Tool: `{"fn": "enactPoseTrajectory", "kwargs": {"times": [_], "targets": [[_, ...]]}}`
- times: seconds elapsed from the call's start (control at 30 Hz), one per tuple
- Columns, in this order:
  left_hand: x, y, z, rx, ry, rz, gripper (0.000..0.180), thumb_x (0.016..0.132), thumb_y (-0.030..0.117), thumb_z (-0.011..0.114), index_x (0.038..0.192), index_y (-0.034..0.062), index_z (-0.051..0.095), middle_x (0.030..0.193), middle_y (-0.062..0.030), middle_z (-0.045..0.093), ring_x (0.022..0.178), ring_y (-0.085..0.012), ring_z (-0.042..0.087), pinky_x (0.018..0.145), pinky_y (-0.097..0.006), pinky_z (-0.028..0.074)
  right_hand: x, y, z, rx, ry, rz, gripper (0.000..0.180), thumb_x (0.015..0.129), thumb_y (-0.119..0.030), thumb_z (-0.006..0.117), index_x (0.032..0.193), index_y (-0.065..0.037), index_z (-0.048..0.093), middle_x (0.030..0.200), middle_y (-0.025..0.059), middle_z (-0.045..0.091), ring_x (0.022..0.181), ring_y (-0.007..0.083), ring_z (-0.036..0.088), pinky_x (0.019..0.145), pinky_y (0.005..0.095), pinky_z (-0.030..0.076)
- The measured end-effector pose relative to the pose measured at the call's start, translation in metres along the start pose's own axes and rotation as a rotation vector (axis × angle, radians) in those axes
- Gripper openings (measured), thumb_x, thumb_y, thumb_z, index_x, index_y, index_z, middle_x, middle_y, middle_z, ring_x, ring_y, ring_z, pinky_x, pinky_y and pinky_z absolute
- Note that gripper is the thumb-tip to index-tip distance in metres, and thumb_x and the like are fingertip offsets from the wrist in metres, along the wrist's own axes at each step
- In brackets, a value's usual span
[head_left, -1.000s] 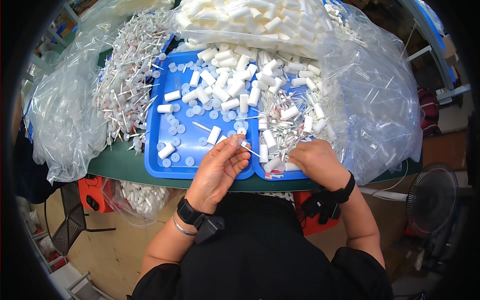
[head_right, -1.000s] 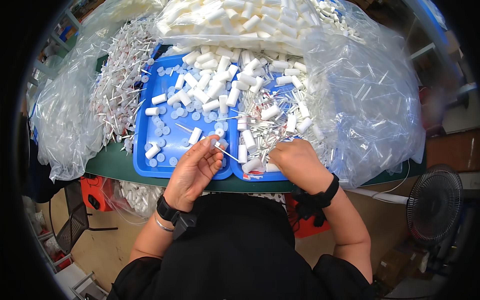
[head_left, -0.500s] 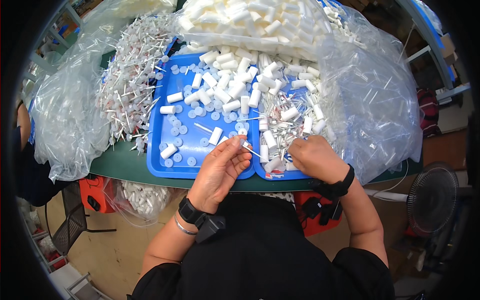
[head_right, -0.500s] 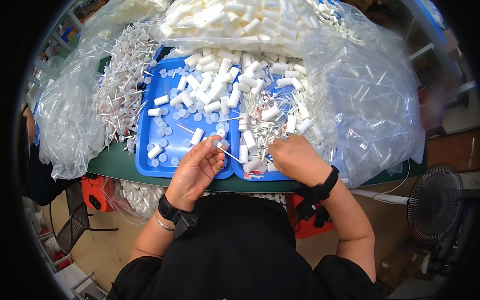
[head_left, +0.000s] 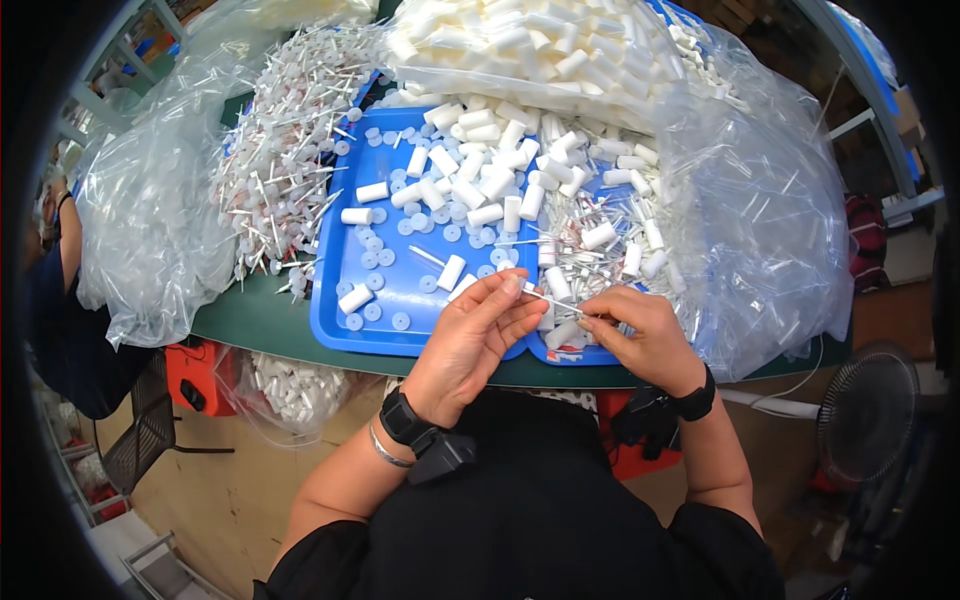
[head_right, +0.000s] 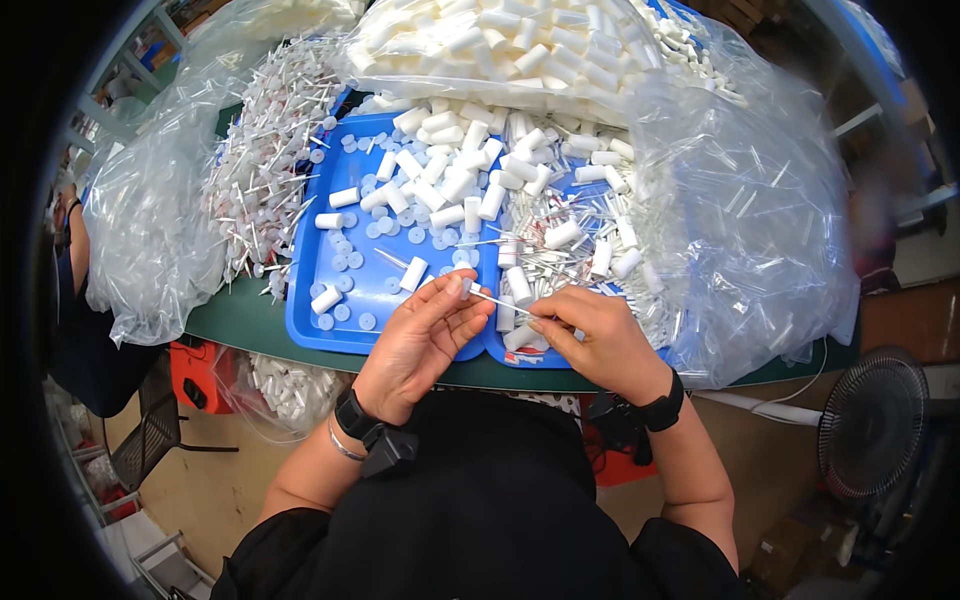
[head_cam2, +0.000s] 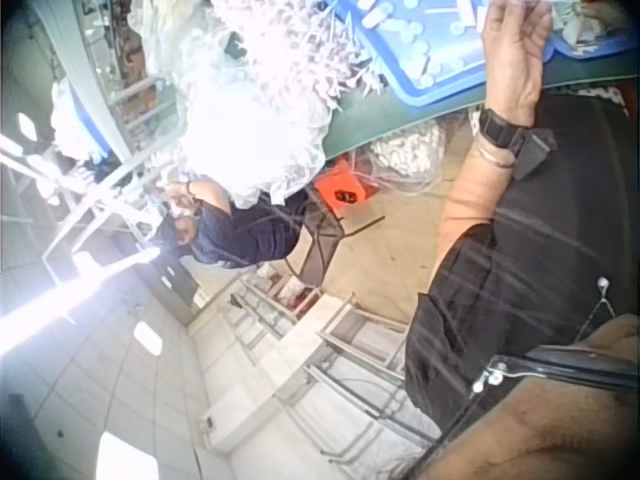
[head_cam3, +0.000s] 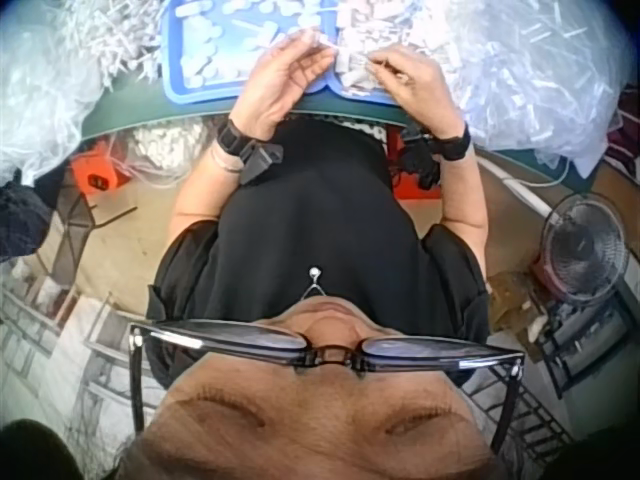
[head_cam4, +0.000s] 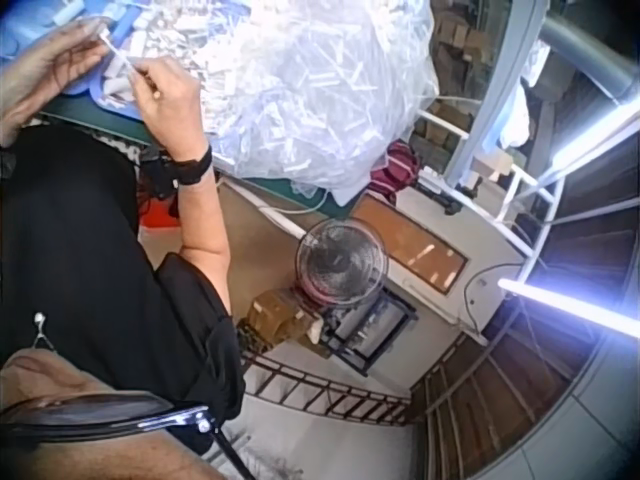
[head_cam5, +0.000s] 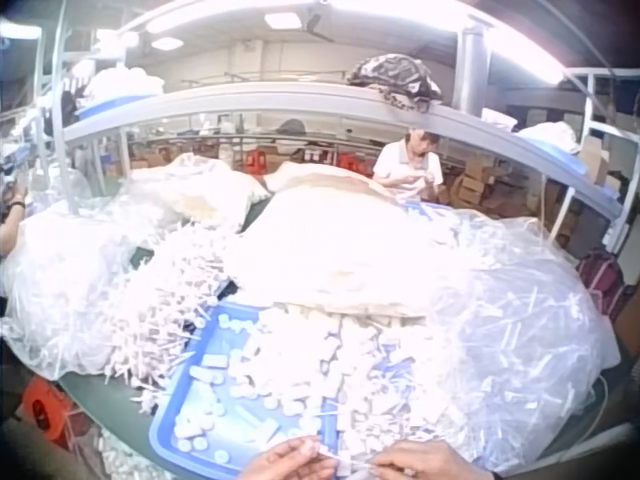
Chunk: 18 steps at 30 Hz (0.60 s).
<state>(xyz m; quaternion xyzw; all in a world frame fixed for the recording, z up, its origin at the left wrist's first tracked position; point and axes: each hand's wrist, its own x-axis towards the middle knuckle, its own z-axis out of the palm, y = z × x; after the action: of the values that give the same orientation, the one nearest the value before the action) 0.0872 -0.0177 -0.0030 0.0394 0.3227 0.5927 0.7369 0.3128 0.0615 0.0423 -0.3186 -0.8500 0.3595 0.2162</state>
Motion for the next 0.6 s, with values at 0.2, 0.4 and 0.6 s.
{"fn": "enactPoseTrajectory", "kwargs": {"times": [0.2,0.4,0.6], "targets": [[0.001,-0.001,-0.004,0.016,0.011,0.010,0.029,0.104,0.017,0.064,0.128,0.0005,0.062,0.110,-0.0125,0.072,0.105,-0.0202,0.072,0.092,-0.029,0.061,0.002,-0.001,0.003,0.016,0.046,0.006,0.011,0.090,-0.004,0.076,0.100,-0.001,0.073,0.085,0.0113,0.071,0.071,0.0259,0.070,0.065,0.0342,0.054],[0.000,-0.001,-0.004,0.031,0.030,0.039,0.029,0.104,0.017,0.064,0.127,0.0004,0.063,0.110,-0.0118,0.072,0.106,-0.0203,0.072,0.094,-0.030,0.060,0.008,-0.004,0.005,-0.169,0.121,-0.159,0.011,0.087,-0.003,0.077,0.097,-0.003,0.072,0.086,0.0106,0.069,0.074,0.0279,0.069,0.065,0.0366,0.054],[0.001,-0.003,-0.008,-0.001,0.022,0.029,0.031,0.104,0.017,0.064,0.130,-0.0005,0.061,0.113,-0.0121,0.071,0.107,-0.0205,0.071,0.095,-0.030,0.060,0.013,-0.008,0.011,-0.186,0.140,-0.183,0.011,0.086,-0.004,0.078,0.096,-0.003,0.072,0.086,0.0109,0.069,0.077,0.0288,0.070,0.065,0.0368,0.054]]}}
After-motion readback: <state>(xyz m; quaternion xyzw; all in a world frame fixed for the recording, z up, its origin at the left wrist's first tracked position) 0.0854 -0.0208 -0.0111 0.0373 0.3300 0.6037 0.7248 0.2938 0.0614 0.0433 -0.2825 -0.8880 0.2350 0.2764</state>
